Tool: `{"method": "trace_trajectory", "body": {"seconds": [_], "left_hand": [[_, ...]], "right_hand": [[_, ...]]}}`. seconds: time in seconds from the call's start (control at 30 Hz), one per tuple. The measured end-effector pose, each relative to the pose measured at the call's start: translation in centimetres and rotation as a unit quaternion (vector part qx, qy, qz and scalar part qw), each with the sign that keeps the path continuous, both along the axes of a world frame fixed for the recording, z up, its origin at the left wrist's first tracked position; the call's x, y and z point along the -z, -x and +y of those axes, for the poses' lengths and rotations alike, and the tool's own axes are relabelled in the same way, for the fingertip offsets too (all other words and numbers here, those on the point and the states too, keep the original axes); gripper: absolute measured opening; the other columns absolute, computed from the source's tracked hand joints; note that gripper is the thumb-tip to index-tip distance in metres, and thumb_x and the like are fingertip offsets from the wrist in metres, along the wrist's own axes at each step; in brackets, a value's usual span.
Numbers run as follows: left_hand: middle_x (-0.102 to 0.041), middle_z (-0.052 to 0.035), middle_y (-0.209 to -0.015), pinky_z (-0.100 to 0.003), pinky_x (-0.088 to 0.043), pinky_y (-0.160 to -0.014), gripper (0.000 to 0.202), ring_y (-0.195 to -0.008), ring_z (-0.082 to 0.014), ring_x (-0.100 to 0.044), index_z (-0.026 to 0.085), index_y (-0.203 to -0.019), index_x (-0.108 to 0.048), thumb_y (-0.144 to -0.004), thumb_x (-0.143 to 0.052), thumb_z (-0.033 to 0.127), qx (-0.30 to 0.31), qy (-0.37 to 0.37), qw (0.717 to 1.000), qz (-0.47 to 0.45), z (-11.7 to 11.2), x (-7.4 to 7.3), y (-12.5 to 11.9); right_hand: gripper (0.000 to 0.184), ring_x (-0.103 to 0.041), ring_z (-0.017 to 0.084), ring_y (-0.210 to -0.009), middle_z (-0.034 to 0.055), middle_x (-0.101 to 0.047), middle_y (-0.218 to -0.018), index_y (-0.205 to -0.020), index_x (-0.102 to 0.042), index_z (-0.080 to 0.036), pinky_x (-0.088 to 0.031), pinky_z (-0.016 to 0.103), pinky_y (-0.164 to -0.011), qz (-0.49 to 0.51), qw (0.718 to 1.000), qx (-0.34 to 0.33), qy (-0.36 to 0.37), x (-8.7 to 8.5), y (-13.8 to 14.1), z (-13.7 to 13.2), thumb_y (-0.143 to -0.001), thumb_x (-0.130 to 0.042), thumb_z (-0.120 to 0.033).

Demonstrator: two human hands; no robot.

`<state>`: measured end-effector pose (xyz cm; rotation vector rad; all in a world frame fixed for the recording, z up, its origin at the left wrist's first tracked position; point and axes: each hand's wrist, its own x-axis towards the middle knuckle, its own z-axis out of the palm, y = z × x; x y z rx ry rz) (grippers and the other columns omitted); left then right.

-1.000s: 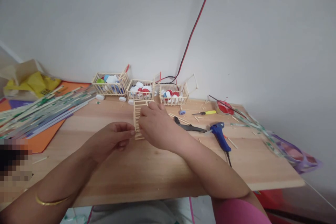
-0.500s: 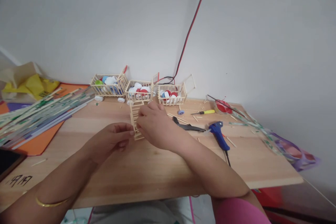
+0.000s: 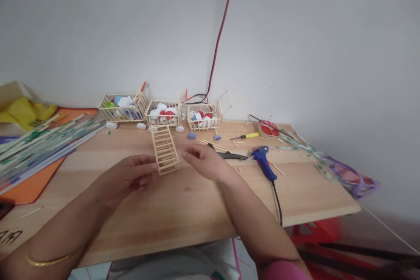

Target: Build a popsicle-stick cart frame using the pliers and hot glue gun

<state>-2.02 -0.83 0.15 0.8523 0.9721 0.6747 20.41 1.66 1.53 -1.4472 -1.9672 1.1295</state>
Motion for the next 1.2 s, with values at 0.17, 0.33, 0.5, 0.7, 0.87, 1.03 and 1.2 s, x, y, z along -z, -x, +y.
{"method": "trace_trajectory", "body": {"seconds": [0.17, 0.33, 0.5, 0.7, 0.87, 1.03, 1.2], "left_hand": [[-0.045, 0.0037, -0.066, -0.017, -0.025, -0.042, 0.025, -0.047, -0.0024, -0.030, 0.011, -0.093, -0.065, -0.073, -0.070, 0.025, 0.003, 0.031, 0.999, -0.042, -0.1, -0.2, -0.1], [-0.043, 0.0045, -0.061, -0.017, -0.025, -0.042, 0.027, -0.047, -0.0029, -0.030, 0.011, -0.096, -0.067, -0.072, -0.071, 0.023, -0.005, 0.043, 0.998, -0.053, -0.2, -0.4, -0.3], [-0.043, 0.0042, -0.059, -0.017, -0.025, -0.043, 0.027, -0.048, -0.0034, -0.030, 0.011, -0.095, -0.069, -0.071, -0.072, 0.022, -0.011, 0.044, 0.997, -0.057, -0.1, -0.2, -0.4], [-0.042, 0.0044, -0.057, -0.017, -0.024, -0.043, 0.025, -0.048, -0.0035, -0.030, 0.012, -0.093, -0.071, -0.071, -0.072, 0.022, -0.013, 0.043, 0.998, -0.055, -0.2, -0.2, -0.3], [-0.043, 0.0041, -0.057, -0.018, -0.024, -0.043, 0.027, -0.048, -0.0036, -0.030, 0.012, -0.095, -0.071, -0.070, -0.073, 0.024, -0.009, 0.036, 0.998, -0.050, -0.2, -0.3, -0.3], [-0.043, 0.0040, -0.057, -0.018, -0.024, -0.043, 0.027, -0.048, -0.0037, -0.029, 0.013, -0.094, -0.071, -0.070, -0.073, 0.024, -0.008, 0.036, 0.998, -0.059, -0.2, -0.2, -0.4], [-0.046, 0.0030, -0.060, -0.018, -0.023, -0.043, 0.025, -0.048, -0.0028, -0.029, 0.012, -0.093, -0.071, -0.069, -0.074, 0.021, -0.010, 0.056, 0.995, -0.080, -0.2, -0.2, -0.4]], "right_hand": [[0.028, -0.048, 0.011, -0.068, -0.0010, -0.063, -0.084, -0.095, -0.068, -0.020, -0.033, 0.024, -0.062, 0.143, 0.976, -0.031, 0.159, 1.3, 0.2, 0.2, -0.082, -0.057, -0.042], [0.020, -0.054, 0.012, -0.077, 0.0010, -0.067, -0.084, -0.090, -0.071, -0.018, -0.038, 0.026, -0.073, 0.309, 0.918, -0.047, 0.244, 1.9, 0.9, 0.2, -0.074, -0.066, -0.029], [0.019, -0.056, 0.014, -0.081, 0.0038, -0.068, -0.083, -0.083, -0.072, -0.015, -0.039, 0.026, -0.076, 0.368, 0.875, -0.030, 0.314, 1.5, 1.3, 0.1, -0.068, -0.071, -0.027], [0.018, -0.055, 0.012, -0.079, 0.0041, -0.068, -0.084, -0.080, -0.072, -0.015, -0.038, 0.026, -0.074, 0.377, 0.867, -0.021, 0.324, 1.7, 1.3, -0.1, -0.067, -0.073, -0.027], [0.020, -0.053, 0.011, -0.073, 0.0015, -0.067, -0.082, -0.087, -0.072, -0.017, -0.037, 0.024, -0.069, 0.331, 0.904, -0.016, 0.270, 2.0, 1.2, -0.1, -0.072, -0.068, -0.029], [0.025, -0.055, 0.013, -0.081, 0.0004, -0.068, -0.090, -0.100, -0.071, -0.021, -0.040, 0.026, -0.076, 0.218, 0.965, -0.056, 0.135, 1.2, 0.9, -0.5, -0.083, -0.058, -0.033], [0.027, -0.056, 0.016, -0.088, 0.0002, -0.067, -0.096, -0.105, -0.069, -0.024, -0.041, 0.029, -0.078, 0.193, 0.972, -0.081, 0.103, 1.0, 0.7, -0.8, -0.086, -0.053, -0.035]]}}
